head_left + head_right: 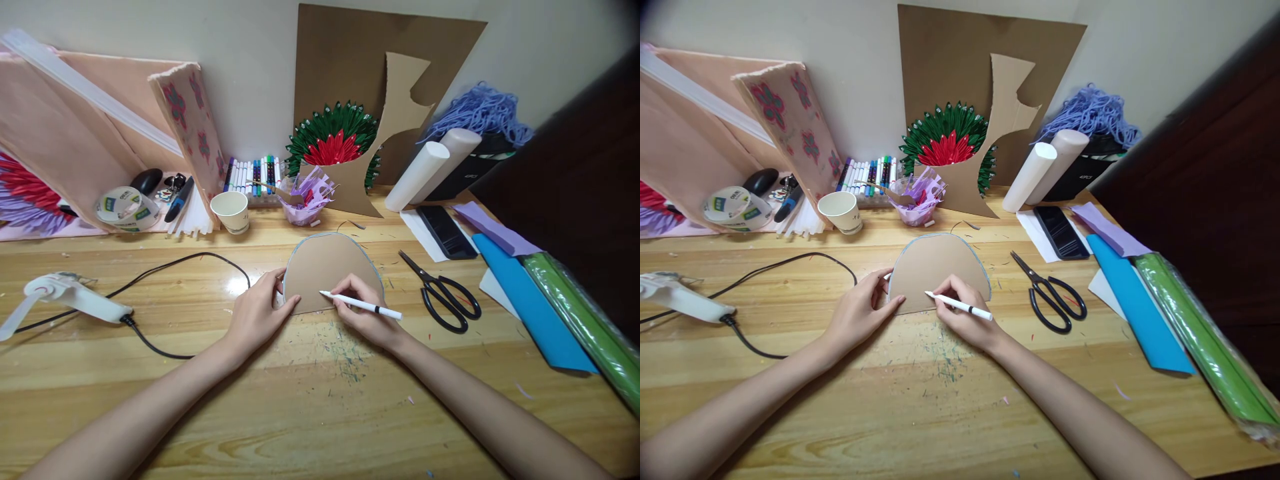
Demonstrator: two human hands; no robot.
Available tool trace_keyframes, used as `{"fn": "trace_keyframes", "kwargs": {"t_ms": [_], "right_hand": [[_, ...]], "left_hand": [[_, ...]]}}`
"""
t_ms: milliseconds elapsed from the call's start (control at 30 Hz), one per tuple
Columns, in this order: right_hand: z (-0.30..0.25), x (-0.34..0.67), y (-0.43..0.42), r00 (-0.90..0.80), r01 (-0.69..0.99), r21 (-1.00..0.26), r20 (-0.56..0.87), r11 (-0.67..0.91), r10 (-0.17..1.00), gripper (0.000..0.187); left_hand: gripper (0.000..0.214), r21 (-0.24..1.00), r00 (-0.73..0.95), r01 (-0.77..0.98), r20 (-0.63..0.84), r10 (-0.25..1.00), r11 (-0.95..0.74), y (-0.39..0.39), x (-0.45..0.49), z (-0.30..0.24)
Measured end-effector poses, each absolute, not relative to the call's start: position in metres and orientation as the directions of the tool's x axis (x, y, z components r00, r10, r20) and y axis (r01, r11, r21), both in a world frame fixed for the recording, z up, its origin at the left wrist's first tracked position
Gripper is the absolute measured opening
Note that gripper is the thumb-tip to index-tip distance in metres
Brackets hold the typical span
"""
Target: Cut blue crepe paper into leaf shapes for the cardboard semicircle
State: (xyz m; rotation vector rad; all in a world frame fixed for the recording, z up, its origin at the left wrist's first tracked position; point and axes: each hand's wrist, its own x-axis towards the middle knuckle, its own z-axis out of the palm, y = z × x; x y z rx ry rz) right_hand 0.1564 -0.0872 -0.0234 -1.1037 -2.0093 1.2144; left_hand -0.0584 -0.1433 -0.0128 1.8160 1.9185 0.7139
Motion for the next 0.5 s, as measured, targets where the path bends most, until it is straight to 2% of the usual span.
{"fn": "trace_keyframes", "kwargs": {"t_ms": [500], "right_hand": [[-0.0237,0.1584,-0.0855,-0.412,0.391,-0.897,0.031,0.207,0.911,0.004]], "left_hand": [[0.046,0.593,-0.072,0.805,0.057,0.996,0.025,-0.1428,-0.0586,-0.0124]]}}
